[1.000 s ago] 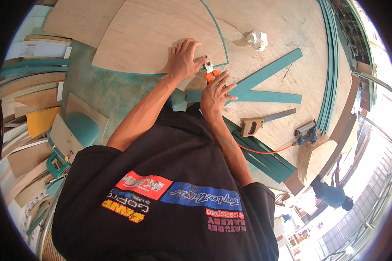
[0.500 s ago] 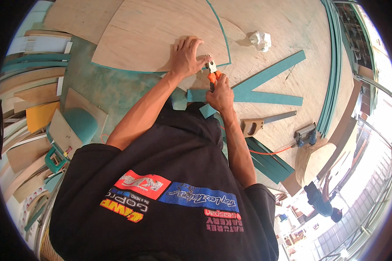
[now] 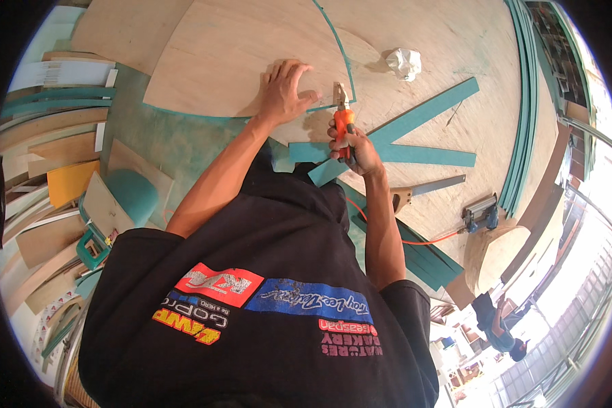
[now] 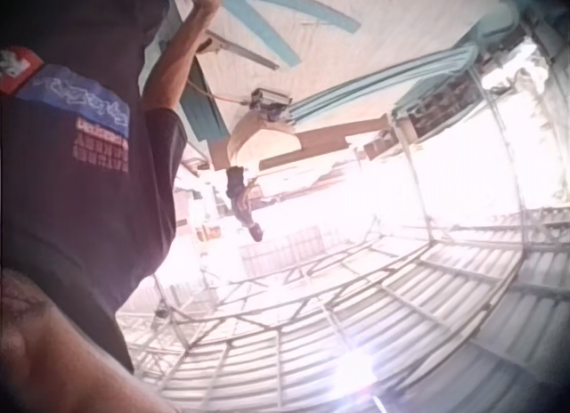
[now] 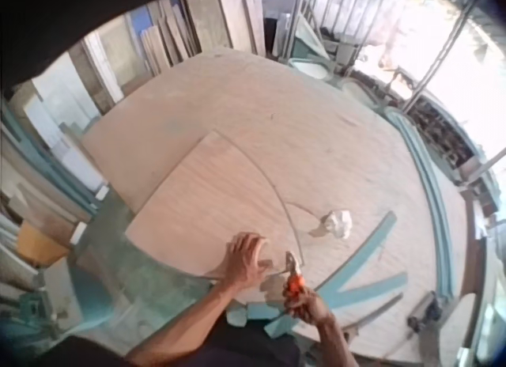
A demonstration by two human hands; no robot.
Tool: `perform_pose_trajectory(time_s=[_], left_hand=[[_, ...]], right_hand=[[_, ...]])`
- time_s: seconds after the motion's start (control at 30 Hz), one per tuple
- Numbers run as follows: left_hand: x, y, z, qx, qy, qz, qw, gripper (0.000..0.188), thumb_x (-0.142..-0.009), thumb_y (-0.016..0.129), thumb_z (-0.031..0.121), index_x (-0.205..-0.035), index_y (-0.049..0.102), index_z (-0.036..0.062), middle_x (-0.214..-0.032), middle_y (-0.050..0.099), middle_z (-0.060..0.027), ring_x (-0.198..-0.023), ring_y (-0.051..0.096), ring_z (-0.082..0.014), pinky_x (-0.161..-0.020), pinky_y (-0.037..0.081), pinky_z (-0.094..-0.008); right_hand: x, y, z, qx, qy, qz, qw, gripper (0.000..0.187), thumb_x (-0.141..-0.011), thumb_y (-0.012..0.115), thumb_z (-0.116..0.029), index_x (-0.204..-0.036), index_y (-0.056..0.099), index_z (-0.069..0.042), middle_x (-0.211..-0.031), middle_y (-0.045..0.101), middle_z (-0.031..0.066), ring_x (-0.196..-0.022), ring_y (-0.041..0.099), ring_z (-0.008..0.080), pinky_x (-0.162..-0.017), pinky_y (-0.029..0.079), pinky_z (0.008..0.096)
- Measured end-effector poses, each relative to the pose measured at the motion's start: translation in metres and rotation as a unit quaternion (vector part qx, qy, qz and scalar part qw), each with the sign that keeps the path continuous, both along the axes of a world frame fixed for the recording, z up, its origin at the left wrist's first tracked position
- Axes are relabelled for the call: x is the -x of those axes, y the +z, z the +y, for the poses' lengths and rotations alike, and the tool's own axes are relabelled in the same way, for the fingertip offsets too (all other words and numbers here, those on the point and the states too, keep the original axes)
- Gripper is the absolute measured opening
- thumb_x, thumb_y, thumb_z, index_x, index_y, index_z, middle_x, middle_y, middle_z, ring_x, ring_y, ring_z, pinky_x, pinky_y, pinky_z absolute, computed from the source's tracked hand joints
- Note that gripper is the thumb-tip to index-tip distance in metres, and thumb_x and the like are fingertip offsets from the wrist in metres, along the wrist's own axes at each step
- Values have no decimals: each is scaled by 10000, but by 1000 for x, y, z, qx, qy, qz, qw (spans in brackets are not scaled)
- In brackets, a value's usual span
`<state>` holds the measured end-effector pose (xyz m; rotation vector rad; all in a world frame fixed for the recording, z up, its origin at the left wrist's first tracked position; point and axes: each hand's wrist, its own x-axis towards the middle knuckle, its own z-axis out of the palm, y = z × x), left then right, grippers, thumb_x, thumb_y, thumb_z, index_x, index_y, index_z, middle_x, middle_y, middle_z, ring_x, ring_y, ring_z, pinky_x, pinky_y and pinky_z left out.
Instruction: The person assembles a curved wooden frame by applying adhesive, wiping excess with a cloth, and securing the pieces with a pneumatic nail gun before trimming a component with a hand saw.
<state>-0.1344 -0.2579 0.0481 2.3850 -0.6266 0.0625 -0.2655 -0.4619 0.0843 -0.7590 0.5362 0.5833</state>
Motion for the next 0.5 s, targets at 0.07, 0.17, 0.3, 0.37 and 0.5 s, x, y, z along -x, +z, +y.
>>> perform_pose_trajectory(time_s=[0.07, 0.17, 0.3, 0.37, 0.5], left_hand=[[2, 7, 0, -15, -7, 0, 1000, 708, -769, 802, 538, -1332, 576, 173, -1365, 540, -41, -1283, 475, -302, -1011, 382, -504], [4, 10, -2, -45, -16, 11, 999, 777, -731, 819, 554, -1364, 560, 185, -1395, 518, -41, -1296, 465, -307, -1020, 378, -514], [8, 12, -2, -50, -10, 16, 999, 786, -730, 810, 571, -1373, 553, 198, -1406, 515, -43, -1306, 457, -314, -1024, 375, -530], [9, 10, -1, -50, -13, -3, 999, 779, -734, 803, 576, -1368, 557, 194, -1405, 516, -47, -1304, 456, -313, -1021, 377, -532], [8, 6, 0, -53, -35, -35, 997, 700, -811, 748, 584, -1351, 568, 176, -1383, 533, -57, -1290, 463, -315, -1000, 379, -530]], right_hand=[[11, 1, 3, -26, -36, 0, 999, 527, -764, 567, 31, -1276, 480, -63, -1000, 495, 20, -742, 509, 122, -647, 456, 279], [37, 3, 6, -27, -56, 1, 998, 528, -763, 562, 31, -1276, 476, -57, -1001, 492, 26, -745, 514, 129, -647, 457, 282], [99, 13, -5, 33, -60, 14, 998, 525, -786, 569, 25, -1300, 489, -53, -1011, 517, 27, -760, 512, 126, -652, 467, 283], [142, 11, -13, 40, -80, 33, 995, 538, -776, 575, 25, -1302, 494, -50, -1000, 518, 26, -753, 525, 129, -644, 474, 282], [229, 18, -13, 111, -73, 96, 986, 542, -777, 584, 8, -1310, 503, -46, -990, 533, 30, -742, 559, 143, -623, 496, 292]])
